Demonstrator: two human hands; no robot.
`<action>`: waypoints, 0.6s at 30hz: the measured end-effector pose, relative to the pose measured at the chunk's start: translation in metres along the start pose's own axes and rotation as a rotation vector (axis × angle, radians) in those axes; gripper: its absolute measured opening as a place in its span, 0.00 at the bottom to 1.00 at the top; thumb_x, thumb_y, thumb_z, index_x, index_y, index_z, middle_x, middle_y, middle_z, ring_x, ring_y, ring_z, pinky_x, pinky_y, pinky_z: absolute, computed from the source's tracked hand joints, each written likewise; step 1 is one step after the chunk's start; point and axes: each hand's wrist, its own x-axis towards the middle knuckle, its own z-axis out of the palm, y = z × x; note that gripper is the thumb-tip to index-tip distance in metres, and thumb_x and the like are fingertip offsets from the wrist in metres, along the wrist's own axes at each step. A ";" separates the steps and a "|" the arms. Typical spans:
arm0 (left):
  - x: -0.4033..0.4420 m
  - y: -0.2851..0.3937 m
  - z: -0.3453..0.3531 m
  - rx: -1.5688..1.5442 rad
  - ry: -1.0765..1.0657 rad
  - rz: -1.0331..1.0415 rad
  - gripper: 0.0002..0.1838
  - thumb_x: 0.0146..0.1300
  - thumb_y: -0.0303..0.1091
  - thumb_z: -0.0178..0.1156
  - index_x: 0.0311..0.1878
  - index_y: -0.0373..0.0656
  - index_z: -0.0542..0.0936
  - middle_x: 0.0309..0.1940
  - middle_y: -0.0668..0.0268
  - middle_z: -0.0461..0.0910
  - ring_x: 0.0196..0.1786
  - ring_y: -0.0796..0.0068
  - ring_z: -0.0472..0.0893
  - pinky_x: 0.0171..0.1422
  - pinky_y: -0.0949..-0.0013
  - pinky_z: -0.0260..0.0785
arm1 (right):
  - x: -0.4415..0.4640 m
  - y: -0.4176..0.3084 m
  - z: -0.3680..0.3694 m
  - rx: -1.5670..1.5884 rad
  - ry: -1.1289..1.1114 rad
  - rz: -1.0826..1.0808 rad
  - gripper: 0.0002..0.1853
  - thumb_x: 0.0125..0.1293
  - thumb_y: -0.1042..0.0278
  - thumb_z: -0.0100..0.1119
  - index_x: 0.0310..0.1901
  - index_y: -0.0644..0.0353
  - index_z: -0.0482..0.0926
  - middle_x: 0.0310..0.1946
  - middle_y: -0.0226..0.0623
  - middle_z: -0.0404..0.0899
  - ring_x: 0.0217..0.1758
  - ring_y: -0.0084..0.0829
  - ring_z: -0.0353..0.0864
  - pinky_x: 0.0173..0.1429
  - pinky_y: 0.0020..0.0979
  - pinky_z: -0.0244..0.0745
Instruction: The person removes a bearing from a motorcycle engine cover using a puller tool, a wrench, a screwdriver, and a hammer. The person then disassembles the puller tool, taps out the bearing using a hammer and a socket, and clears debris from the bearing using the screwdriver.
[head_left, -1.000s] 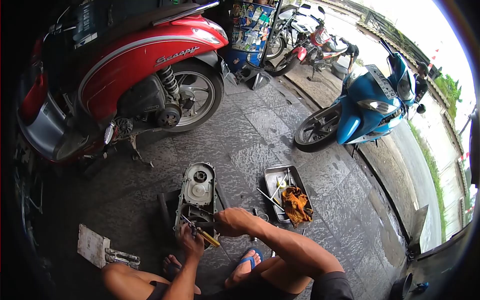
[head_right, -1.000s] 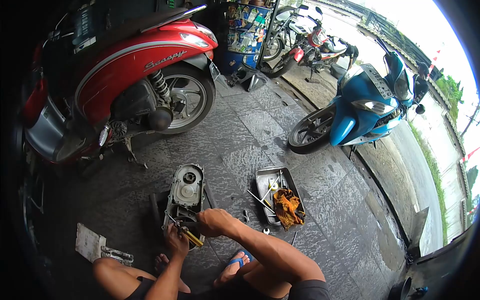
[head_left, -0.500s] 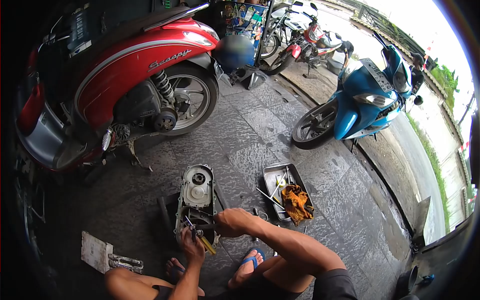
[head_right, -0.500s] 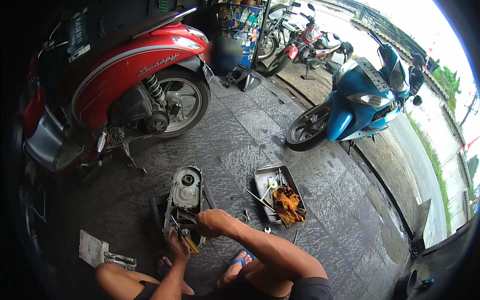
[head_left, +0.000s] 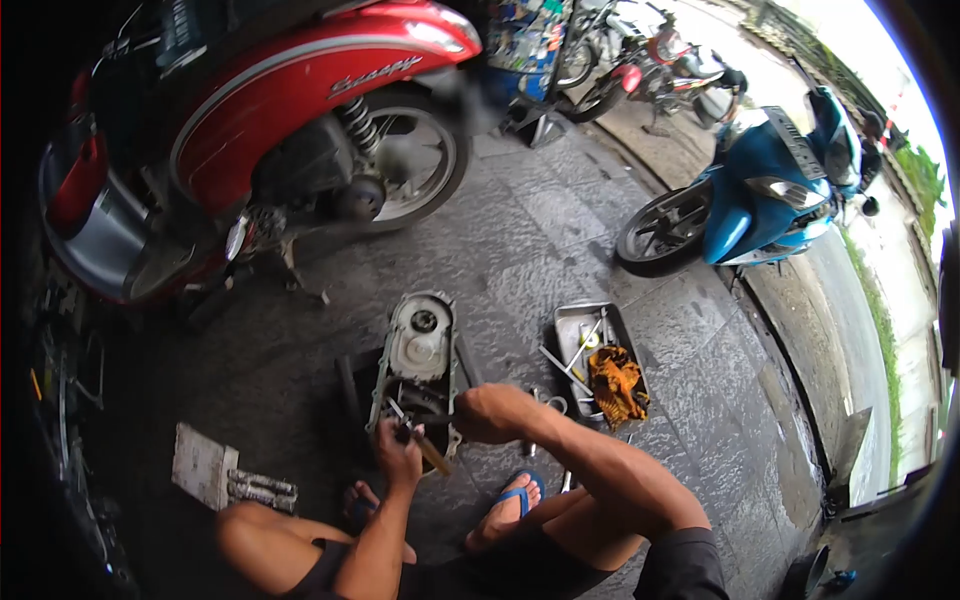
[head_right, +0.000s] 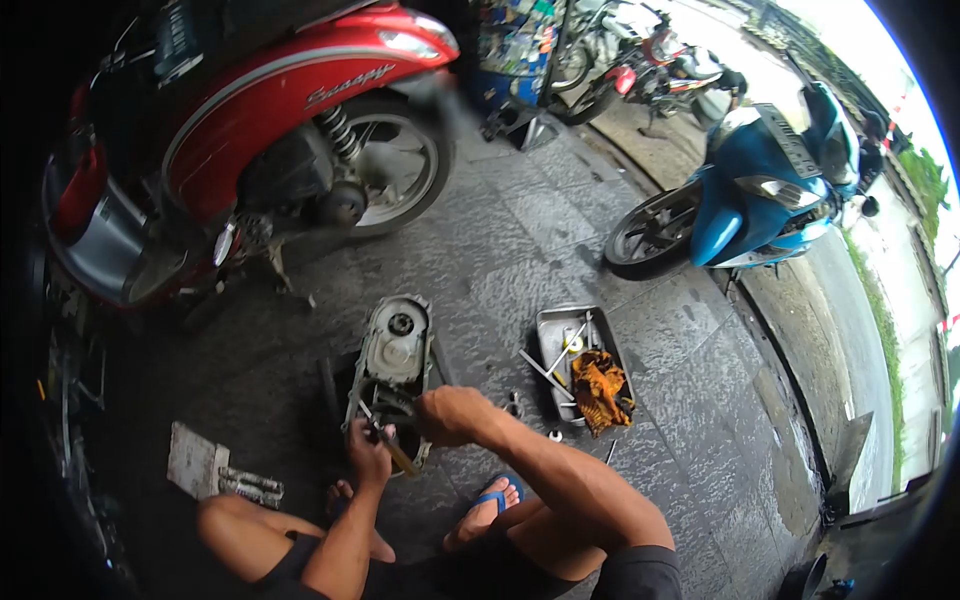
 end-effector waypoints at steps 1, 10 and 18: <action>0.004 0.003 0.001 0.045 -0.027 -0.120 0.24 0.47 0.30 0.78 0.43 0.40 0.74 0.38 0.56 0.77 0.42 0.48 0.77 0.49 0.54 0.69 | -0.003 -0.006 -0.006 -0.002 0.007 -0.001 0.17 0.67 0.55 0.56 0.36 0.62 0.83 0.31 0.56 0.83 0.40 0.58 0.84 0.42 0.52 0.79; -0.006 0.037 -0.019 -0.184 -0.049 -0.073 0.16 0.57 0.29 0.71 0.44 0.39 0.75 0.41 0.56 0.78 0.41 0.52 0.79 0.46 0.57 0.72 | 0.001 -0.009 -0.004 -0.023 -0.016 0.070 0.17 0.66 0.54 0.57 0.37 0.62 0.84 0.31 0.57 0.83 0.41 0.59 0.84 0.47 0.53 0.78; 0.017 0.031 -0.011 0.147 -0.015 -0.103 0.19 0.49 0.29 0.74 0.42 0.42 0.76 0.40 0.59 0.76 0.45 0.54 0.79 0.48 0.56 0.73 | -0.001 -0.012 0.001 0.016 0.035 0.027 0.17 0.67 0.54 0.58 0.35 0.62 0.83 0.28 0.56 0.82 0.37 0.58 0.84 0.44 0.52 0.77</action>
